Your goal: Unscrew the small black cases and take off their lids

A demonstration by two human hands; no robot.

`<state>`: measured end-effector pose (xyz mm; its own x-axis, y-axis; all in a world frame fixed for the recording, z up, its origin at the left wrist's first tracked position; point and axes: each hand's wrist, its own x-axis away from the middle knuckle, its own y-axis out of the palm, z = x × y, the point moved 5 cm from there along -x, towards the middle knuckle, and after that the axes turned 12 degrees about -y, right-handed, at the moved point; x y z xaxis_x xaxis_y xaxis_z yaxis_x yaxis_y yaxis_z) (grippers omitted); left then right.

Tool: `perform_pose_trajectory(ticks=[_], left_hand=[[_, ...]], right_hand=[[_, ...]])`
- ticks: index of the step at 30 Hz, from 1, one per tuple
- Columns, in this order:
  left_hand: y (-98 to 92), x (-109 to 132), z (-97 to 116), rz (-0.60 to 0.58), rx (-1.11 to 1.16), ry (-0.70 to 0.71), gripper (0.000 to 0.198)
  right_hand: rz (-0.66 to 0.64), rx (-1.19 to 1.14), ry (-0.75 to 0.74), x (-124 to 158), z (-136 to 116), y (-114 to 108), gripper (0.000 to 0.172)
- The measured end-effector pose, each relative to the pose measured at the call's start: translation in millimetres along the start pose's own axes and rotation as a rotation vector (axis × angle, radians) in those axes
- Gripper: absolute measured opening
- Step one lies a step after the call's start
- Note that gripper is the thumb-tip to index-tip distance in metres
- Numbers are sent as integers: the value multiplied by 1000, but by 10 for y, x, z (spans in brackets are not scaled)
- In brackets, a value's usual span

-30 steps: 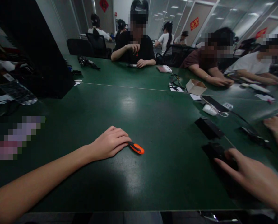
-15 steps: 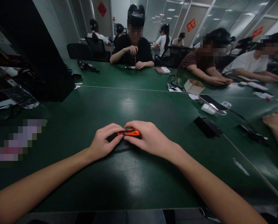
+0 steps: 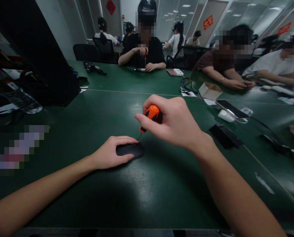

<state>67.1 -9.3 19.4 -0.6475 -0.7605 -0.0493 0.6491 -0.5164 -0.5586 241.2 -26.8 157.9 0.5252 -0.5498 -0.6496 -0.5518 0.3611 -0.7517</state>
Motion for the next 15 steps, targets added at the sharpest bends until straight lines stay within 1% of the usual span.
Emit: perform_pose_trajectory(ticks=[2,4,9,13,15], left_hand=[[3,10,8,13,-11,-12,43],[8,18,9,24,-16,-26,44],[13,19,-7,22,-27,-52,45],[6,19,-7,24,-40,-32,45],[6,18,-3,22,-47,-25,45]], right_hand=[[0,-24,-53,-18,-36,42,21],[-27,-45,-68,-10,-40,104,20],[-75,-92,-45,19,6,213,19],[-103,-108,-28,21,26,244,18],[-132,-106,-15,24,32,237,14]])
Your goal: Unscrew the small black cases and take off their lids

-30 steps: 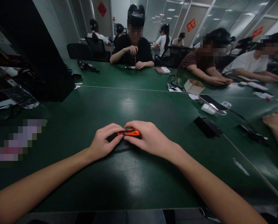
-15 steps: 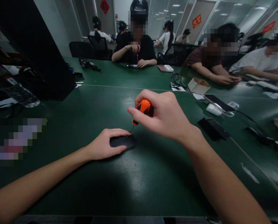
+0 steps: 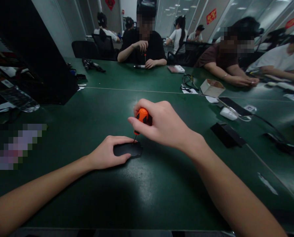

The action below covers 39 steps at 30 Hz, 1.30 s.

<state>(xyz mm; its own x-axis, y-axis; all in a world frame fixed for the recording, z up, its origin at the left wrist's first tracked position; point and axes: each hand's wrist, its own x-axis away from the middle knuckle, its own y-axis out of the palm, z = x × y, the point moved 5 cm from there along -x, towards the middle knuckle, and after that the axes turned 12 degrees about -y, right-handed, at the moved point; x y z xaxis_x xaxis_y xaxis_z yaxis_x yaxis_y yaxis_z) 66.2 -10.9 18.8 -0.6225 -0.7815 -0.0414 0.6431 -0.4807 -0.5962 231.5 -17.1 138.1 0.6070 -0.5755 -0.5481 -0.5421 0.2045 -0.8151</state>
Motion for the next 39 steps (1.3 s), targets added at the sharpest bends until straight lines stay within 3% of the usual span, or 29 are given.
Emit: perform_pose_trajectory(ticks=[5,10,13,18,22,27,31,34,39], left_hand=[[-25,-18,-3,-12,-47,-35,43],[-94,-24,11,21,-131,-3,38],[-101,-15,26,41,-144,30,37],[-83,-1,39,73,-106,69,35],[-74,-14,0,33,-113,64,40],[-72,-40,-64,-21,-137,31,49],[-62,-35,-83,-18,-136,37,48],[-55,-18,-72,-3,-158,83,48],[-55,-4,-51,21,-196,121,43]], right_hand=[[-120,-3,-26,35,-41,-96,24],[-277,-121,-85,66,-161,-136,12],[-241,-72,-54,67,-178,-161,10],[-265,-104,-123,88,-216,-164,33],[-254,-15,-43,89,-166,-170,18],[-249,-67,-75,92,-186,-147,33],[-187,-49,-25,78,-193,-163,19],[-138,-92,-44,48,-257,-160,19],[-164,-128,-72,26,-345,-108,16]])
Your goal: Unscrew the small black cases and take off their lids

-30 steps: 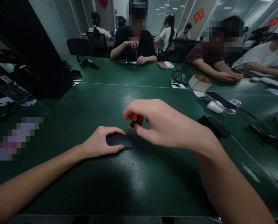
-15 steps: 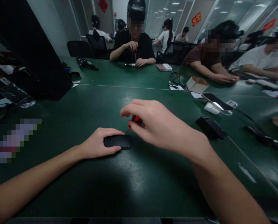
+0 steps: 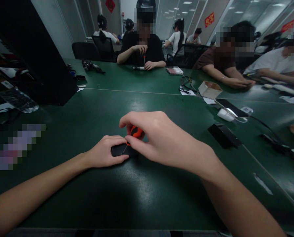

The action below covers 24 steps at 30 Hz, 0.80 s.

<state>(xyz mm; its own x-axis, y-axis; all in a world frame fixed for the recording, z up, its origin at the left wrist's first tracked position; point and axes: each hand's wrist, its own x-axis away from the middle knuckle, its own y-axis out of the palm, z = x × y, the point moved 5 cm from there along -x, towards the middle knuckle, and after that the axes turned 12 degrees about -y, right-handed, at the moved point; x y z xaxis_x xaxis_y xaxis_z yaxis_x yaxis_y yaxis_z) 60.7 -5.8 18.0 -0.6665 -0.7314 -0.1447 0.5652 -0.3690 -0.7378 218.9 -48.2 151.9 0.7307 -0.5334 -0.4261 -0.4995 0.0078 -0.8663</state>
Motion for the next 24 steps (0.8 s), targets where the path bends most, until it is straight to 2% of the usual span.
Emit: perform_pose_trajectory(ticks=[24], left_hand=[[5,-2,15,13,18,22,42]], right_hand=[[-30,1,-43,-22,-27,49,13]])
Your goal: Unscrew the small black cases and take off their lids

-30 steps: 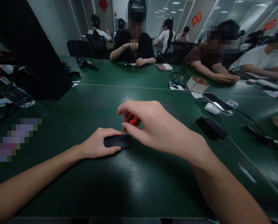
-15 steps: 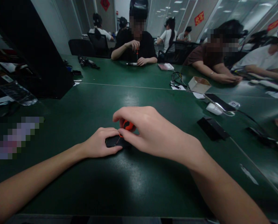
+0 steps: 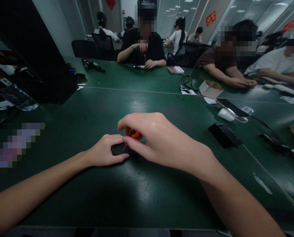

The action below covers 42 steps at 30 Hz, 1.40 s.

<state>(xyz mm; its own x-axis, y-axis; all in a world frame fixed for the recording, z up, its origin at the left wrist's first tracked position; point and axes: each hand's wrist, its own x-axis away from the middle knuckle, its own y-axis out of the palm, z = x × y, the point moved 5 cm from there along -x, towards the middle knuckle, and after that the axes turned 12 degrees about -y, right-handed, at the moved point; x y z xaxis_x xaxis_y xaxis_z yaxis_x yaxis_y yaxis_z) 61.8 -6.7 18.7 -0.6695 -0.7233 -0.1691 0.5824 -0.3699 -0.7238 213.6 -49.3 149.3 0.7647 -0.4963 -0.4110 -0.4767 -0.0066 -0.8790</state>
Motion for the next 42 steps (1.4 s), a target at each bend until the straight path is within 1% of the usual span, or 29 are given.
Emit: perform_pose_trajectory(ticks=[8,10,13,15,17,18,22,24,28,29,31,35,38,42], left_hand=[[9,-2,3,-9,15,8,34],[13,3,-2,-1,2,1,35],[7,8,-8,28,-11,-7,39],[8,8,-7,26,-6,-6,38],[15,7,-6,9,2,0,36],[18,7,-6,5,5,3,36],[14,10,-16,32,1,18,39],[12,7,-22,26,0,9,38],[-5,-7,21,-40,-13,-32,34],[-13,-6,45,-51,-29,-43,35],[-33,4,92,-36,-73,-70,38],[-16,30,123,27,-123,-120,42],[36,24,85,62,-123,-123,41],[74,2,38,122,-144,-90,39]], right_hand=[[-5,-39,-32,-11,-29,32,12],[-16,-69,-62,-6,-66,25,17],[-53,-80,-90,10,-110,27,30],[-67,-52,-66,23,-103,35,27],[-53,-10,-32,33,-80,35,22],[-46,1,-26,37,-73,35,22],[-57,-30,-74,39,-98,47,33],[-58,-19,-70,34,-96,55,29],[-22,46,-20,45,-37,37,10],[2,55,-7,69,-12,15,7],[88,87,41,165,56,-60,7],[328,206,215,531,240,-198,4],[447,222,301,791,359,-150,4],[645,245,321,981,449,-46,6]])
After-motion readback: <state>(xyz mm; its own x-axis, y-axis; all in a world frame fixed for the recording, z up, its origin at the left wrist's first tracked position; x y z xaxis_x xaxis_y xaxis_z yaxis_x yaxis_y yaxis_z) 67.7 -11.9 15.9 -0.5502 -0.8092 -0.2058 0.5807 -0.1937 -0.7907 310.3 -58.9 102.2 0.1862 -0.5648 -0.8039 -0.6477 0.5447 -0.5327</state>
